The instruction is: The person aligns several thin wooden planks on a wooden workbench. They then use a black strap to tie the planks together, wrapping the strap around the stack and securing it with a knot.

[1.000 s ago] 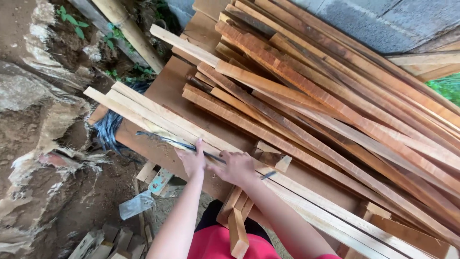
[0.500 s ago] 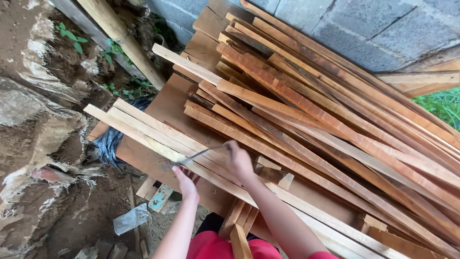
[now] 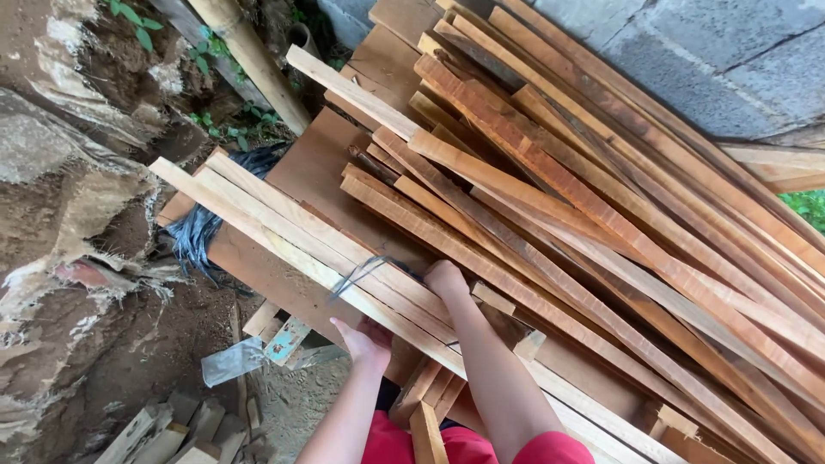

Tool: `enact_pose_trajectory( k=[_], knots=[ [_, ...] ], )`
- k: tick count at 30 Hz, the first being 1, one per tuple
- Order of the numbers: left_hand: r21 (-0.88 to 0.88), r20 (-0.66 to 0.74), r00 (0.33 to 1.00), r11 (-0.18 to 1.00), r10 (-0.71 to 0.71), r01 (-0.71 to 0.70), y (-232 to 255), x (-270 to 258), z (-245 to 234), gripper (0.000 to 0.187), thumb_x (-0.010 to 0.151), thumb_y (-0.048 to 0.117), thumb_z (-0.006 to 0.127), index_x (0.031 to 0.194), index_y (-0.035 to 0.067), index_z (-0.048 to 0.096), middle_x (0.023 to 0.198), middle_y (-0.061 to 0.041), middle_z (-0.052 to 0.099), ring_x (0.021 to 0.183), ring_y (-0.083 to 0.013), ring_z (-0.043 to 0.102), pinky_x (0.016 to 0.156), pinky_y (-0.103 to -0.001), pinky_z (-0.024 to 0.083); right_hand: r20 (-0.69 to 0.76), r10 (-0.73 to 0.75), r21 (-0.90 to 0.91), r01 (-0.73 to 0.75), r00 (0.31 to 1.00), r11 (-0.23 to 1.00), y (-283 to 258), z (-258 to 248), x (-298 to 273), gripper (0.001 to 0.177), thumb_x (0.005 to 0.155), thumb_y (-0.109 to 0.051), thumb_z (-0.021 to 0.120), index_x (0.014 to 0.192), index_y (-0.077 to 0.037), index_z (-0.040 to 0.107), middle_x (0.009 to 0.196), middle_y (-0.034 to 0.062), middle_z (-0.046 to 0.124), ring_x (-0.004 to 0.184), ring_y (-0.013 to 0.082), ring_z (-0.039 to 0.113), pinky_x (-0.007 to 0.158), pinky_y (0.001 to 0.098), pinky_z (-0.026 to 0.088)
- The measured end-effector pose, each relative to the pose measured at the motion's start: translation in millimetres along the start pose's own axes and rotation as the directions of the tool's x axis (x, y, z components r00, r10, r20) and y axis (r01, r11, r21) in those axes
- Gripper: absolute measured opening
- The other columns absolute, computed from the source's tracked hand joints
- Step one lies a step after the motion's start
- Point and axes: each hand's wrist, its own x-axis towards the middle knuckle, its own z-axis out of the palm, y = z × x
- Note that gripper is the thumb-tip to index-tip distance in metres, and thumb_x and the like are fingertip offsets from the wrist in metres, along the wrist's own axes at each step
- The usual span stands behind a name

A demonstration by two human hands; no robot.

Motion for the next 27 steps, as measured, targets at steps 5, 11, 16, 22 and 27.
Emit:
enact_pose_trajectory(
  k=[5,11,16,22,27],
  knots=[
    [0.117,-0.027,0.999,0.992,-0.041,0.044,-11,-12,9,0.079,0.102,0.074,0.030,0.142,0.011,0.057,0.140,-0.017,0.059,0.133,-0.0391,0.053,0.115,-0.052,0.037,0.033,0.028,-0.060,-0.026,0.999,0.998,-17,-13,-22,0.039,0.084,-0.030,0.062,0.111,-0.007,0.079,0.107,0.0186,0.077,0.114,0.0355,0.070,0.099,0.0456,0.056],
    [-0.008,0.003,0.994,0.994,-0.111,0.111,-25,20,6,0.080,0.091,0.084,0.043,0.139,0.023,0.064,0.149,-0.012,0.054,0.135,-0.0372,0.053,0.117,-0.055,0.038,0.228,-0.134,-0.408,0.219,0.964,0.886,-54,-52,-75,0.045,0.093,-0.019,0.043,0.121,-0.002,0.073,0.126,0.0244,0.071,0.125,0.0410,0.064,0.107,0.0473,0.053],
    [-0.087,0.027,0.980,0.976,-0.199,0.201,-23,-15,25,0.089,0.083,0.089,0.046,0.140,0.024,0.063,0.150,-0.011,0.054,0.137,-0.0390,0.051,0.119,-0.056,0.035,0.246,-0.318,-0.568,0.402,0.915,0.718,-22,-36,-47,0.038,0.096,-0.014,0.044,0.115,-0.002,0.076,0.116,0.0228,0.075,0.117,0.0385,0.069,0.101,0.0450,0.058],
    [-0.098,0.010,0.984,0.979,-0.178,0.178,-12,-8,15,0.100,0.081,0.092,0.042,0.148,0.019,0.053,0.157,-0.012,0.045,0.143,-0.0391,0.044,0.122,-0.056,0.031,0.232,-0.332,-0.584,0.404,0.914,0.704,32,8,26,0.038,0.097,-0.032,0.044,0.112,-0.020,0.076,0.111,0.0140,0.076,0.112,0.0324,0.071,0.097,0.0406,0.059],
    [-0.076,0.006,0.986,0.983,-0.167,0.167,-4,-3,19,0.114,0.079,0.096,0.038,0.158,0.013,0.040,0.164,-0.013,0.034,0.149,-0.0393,0.035,0.126,-0.055,0.026,0.208,-0.167,-0.254,0.218,0.964,0.942,2,-8,0,0.048,0.095,-0.049,0.039,0.123,-0.029,0.072,0.123,0.0123,0.073,0.121,0.0351,0.065,0.109,0.0457,0.051]
  ],
)
